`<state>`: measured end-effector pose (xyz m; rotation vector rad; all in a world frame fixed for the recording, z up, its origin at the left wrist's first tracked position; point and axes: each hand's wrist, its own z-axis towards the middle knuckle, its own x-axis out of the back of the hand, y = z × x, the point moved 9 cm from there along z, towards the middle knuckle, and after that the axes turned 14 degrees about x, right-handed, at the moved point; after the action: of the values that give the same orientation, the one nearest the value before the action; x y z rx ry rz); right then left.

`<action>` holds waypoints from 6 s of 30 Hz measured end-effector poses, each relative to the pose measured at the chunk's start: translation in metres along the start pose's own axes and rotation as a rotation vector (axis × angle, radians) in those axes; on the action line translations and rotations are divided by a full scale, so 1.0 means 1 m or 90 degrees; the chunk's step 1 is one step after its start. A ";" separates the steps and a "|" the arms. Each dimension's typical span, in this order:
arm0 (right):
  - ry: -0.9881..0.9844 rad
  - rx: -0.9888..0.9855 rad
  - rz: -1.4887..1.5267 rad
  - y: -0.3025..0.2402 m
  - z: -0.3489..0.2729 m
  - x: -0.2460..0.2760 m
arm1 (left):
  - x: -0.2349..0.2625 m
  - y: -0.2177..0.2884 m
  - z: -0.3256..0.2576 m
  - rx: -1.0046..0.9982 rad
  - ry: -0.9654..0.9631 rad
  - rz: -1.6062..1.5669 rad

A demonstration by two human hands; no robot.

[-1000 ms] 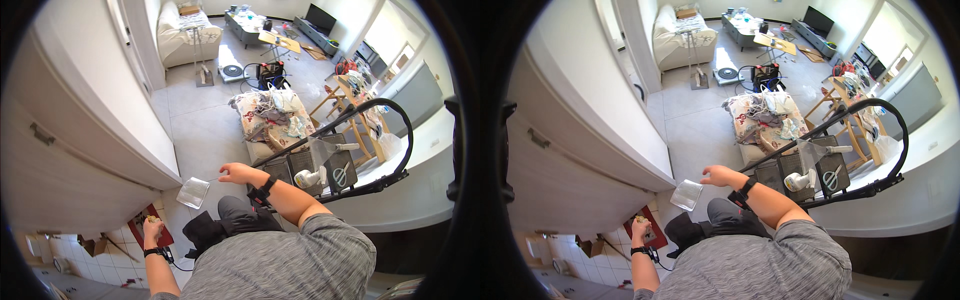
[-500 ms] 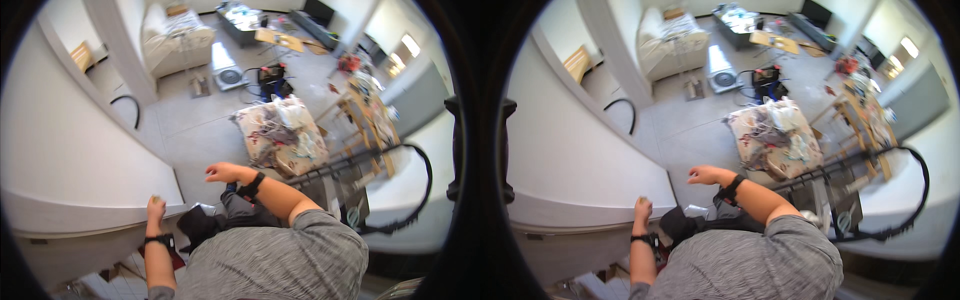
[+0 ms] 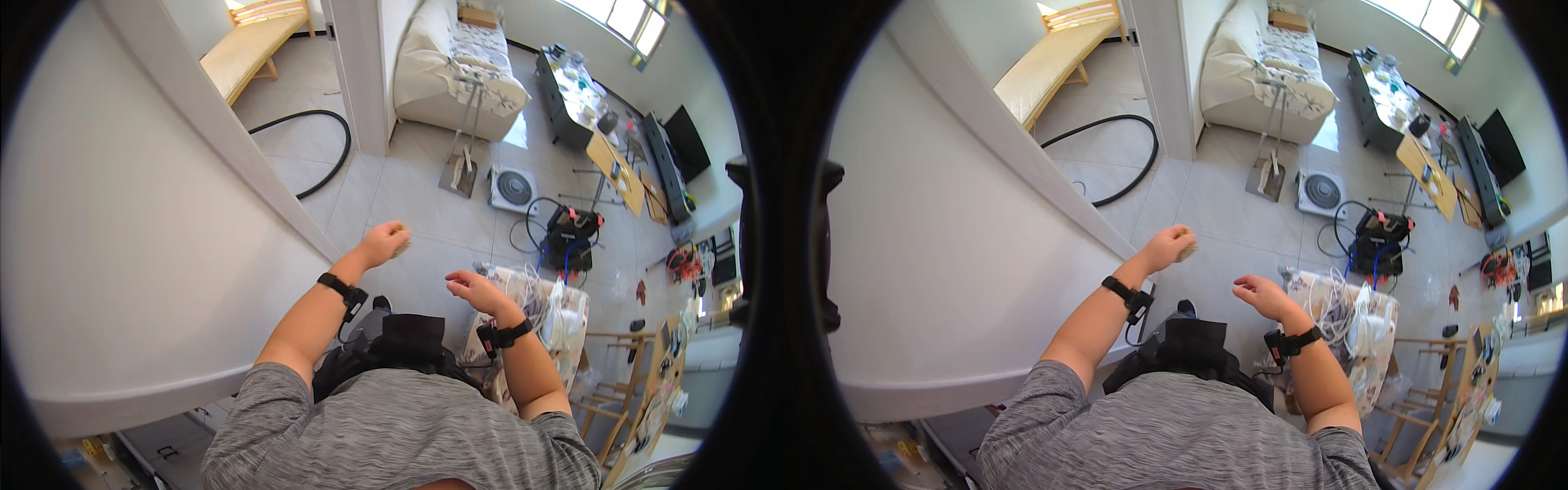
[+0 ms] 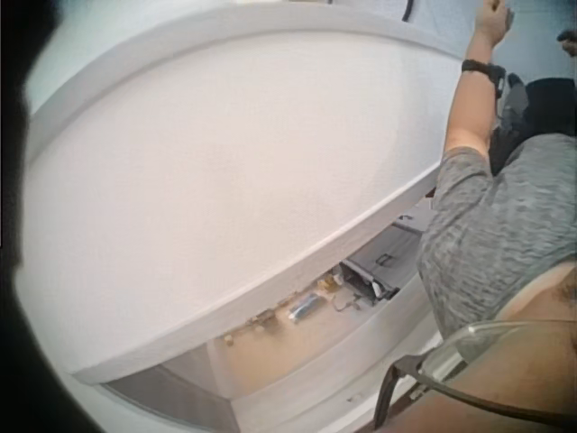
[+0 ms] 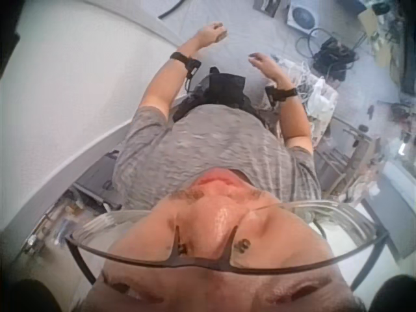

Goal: The person washes a metal pipe in the bathroom sink, then moves through the apartment carrying it. They sit on the floor, unpack small parts from a plastic bag, and handle a black plastic component. The person stands, walks to another room, picks up a cylindrical object, and returns to the living area to place the cylinder into a white plastic container.

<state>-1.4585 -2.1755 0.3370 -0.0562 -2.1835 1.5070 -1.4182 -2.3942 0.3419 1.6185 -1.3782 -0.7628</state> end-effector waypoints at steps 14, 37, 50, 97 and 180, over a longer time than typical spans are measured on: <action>0.200 0.152 0.631 -0.031 0.269 0.172 | 0.006 0.202 0.182 -0.372 -0.066 0.394; -0.102 -0.118 0.343 0.024 0.673 0.267 | 0.362 -0.174 0.211 0.521 0.438 0.038; -0.144 -0.026 0.194 -0.076 0.905 0.155 | 0.566 -0.164 0.245 0.546 0.461 0.032; -0.284 -0.142 0.136 -0.155 1.062 0.024 | 0.854 -0.092 0.280 0.338 0.763 -0.014; -0.258 -0.306 -0.462 0.006 1.524 0.167 | 1.225 -0.153 0.590 0.621 0.432 0.014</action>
<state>-2.2296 -3.4499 -0.0282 0.8518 -2.4275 0.6095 -1.6095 -3.7139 0.0337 2.2633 -1.2821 0.5811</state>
